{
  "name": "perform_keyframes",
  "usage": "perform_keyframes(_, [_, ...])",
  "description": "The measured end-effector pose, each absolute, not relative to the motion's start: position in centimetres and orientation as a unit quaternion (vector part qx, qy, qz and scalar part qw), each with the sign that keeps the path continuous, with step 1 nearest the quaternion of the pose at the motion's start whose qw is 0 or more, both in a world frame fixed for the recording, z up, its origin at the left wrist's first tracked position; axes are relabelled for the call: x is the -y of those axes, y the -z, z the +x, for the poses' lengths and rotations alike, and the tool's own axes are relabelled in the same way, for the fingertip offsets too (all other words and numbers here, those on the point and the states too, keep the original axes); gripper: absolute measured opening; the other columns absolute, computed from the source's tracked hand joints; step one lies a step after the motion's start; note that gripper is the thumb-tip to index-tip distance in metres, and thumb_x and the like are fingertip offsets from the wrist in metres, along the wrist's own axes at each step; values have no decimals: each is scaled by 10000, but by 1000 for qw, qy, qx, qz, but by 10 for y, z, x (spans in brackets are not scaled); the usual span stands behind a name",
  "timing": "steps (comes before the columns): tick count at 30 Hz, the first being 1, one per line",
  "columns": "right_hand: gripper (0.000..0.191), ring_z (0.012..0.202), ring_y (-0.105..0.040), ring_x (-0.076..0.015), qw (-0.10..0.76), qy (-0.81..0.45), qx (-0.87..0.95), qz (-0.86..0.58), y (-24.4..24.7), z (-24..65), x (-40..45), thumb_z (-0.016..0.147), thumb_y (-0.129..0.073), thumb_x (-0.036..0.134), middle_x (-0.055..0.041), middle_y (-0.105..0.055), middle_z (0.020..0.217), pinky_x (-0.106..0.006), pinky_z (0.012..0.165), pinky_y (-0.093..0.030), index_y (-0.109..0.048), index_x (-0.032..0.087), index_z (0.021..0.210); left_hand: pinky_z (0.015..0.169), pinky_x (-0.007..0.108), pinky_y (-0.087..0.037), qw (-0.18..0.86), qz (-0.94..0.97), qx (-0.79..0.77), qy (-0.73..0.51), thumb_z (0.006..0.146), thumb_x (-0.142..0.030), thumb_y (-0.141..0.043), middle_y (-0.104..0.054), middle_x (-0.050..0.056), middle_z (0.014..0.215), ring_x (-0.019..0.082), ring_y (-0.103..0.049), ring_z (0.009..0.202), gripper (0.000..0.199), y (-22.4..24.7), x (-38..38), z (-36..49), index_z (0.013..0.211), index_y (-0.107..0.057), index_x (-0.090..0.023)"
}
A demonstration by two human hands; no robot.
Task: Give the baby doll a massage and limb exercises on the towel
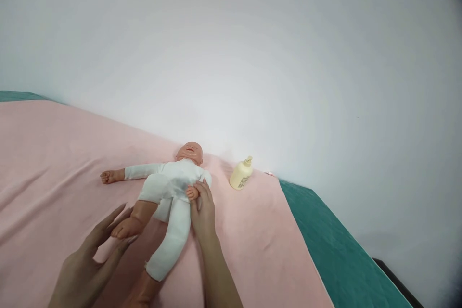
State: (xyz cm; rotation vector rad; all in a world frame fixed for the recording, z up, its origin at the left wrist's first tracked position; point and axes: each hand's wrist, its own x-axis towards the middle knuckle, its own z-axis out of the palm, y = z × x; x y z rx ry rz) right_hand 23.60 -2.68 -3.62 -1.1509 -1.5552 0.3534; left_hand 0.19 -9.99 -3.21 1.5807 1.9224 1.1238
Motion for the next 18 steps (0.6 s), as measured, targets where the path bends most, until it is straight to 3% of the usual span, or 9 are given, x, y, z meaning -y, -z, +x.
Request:
perform_keyframes(3, [387,1383,-396,-206,514,-128,694,-489,39,236,24,861,-475,108,-86,-597,1311,-457,1158,-329,-634,206,1200,775,304,-566,269,556,-677,-400,814,-577,-440,-680,12,1229,250,-670,1065,633,19,90,13,1371,-457,-277])
perform_keyframes(10, [419,1378,-403,-202,472,-117,723,-491,36,235,23,857,-449,84,-81,-603,1305,-468,1172,-304,-653,216,1199,759,293,-556,281,555,-659,-423,790,-564,-441,-633,17,1306,251,-651,1096,648,11,82,24,1363,-465,-262])
perform_keyframes(15, [370,1375,-409,-211,511,-145,686,-497,35,237,26,864,-493,144,-86,-602,1308,-445,1155,-332,-646,206,1194,650,259,-569,294,547,-663,-418,783,-584,-480,-667,9,1254,243,-669,1065,653,21,88,17,1361,-468,-283])
perform_keyframes(18, [336,1353,-439,-234,562,-186,631,-502,31,242,27,858,-568,240,-89,-608,1303,-440,1134,-355,-634,202,1185,637,257,-573,231,554,-671,-435,818,-586,-451,-690,-10,1213,245,-666,1073,578,26,102,13,1324,-500,-311])
